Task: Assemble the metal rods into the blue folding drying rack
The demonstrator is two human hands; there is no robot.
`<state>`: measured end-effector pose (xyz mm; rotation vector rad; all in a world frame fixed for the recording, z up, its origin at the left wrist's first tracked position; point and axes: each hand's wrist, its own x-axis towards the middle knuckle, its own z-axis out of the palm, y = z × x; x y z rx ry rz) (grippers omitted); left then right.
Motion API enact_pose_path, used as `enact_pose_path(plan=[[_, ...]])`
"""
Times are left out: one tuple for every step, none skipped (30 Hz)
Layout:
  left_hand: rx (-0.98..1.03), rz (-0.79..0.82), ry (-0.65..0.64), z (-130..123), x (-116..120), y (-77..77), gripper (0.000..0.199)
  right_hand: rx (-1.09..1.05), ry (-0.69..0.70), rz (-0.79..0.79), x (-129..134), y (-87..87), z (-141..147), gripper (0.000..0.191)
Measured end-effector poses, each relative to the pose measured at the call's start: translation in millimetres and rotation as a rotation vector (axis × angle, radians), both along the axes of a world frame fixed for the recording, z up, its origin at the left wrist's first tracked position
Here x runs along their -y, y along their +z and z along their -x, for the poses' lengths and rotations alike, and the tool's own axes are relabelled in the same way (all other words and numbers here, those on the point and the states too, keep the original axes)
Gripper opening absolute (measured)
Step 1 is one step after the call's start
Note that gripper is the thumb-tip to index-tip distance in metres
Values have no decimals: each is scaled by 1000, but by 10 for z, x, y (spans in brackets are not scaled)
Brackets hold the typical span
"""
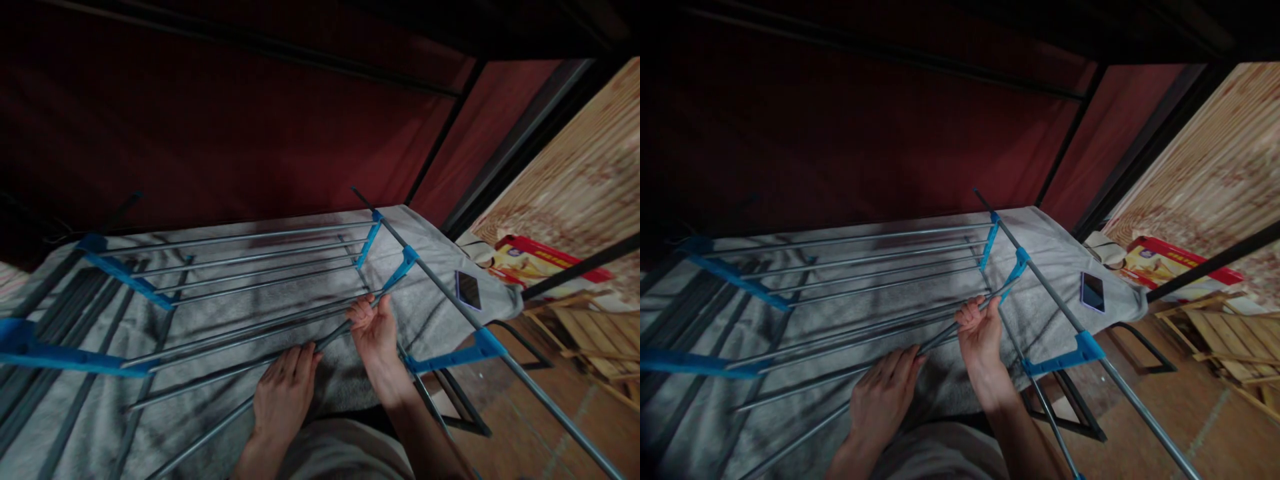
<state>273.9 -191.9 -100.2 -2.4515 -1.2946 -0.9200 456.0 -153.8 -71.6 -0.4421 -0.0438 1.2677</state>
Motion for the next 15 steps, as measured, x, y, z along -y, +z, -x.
enact_pose_path(plan=[[-3,-7,-5,3,3,12,19,-11,7,-14,2,14,-5,37],[-5,-15,-8,6,7,23,19,-14,12,-29,7,27,-10,37],[-5,-24,-10,7,12,31,19,-9,15,-44,14,38,-14,37],[-4,-33,-10,8,17,36,20,1,16,-57,22,46,-15,37],[-5,-39,-9,8,24,39,20,12,15,-66,31,50,-14,37],[-7,-43,-7,9,31,38,21,21,12,-71,39,51,-10,38],[-9,-45,-5,12,37,36,22,27,7,-75,45,48,-4,38],[-10,-43,-4,16,41,30,23,31,4,-77,50,41,4,37],[-9,-38,-5,23,42,22,24,35,3,-77,53,31,12,37],[-4,-33,-4,32,38,12,25,41,6,-74,54,16,20,35],[3,-26,-5,43,30,-1,26,49,12,-65,52,-2,27,34],[10,-14,-9,55,18,-16,27,62,19,-49,49,-22,30,34],[16,0,-14,69,3,-32,27,76,20,-22,45,-42,29,33],[25,12,-15,83,-12,-49,28,90,11,12,39,-59,20,31],[36,17,-14,96,-27,-66,28,104,-11,49,32,-70,4,29]])
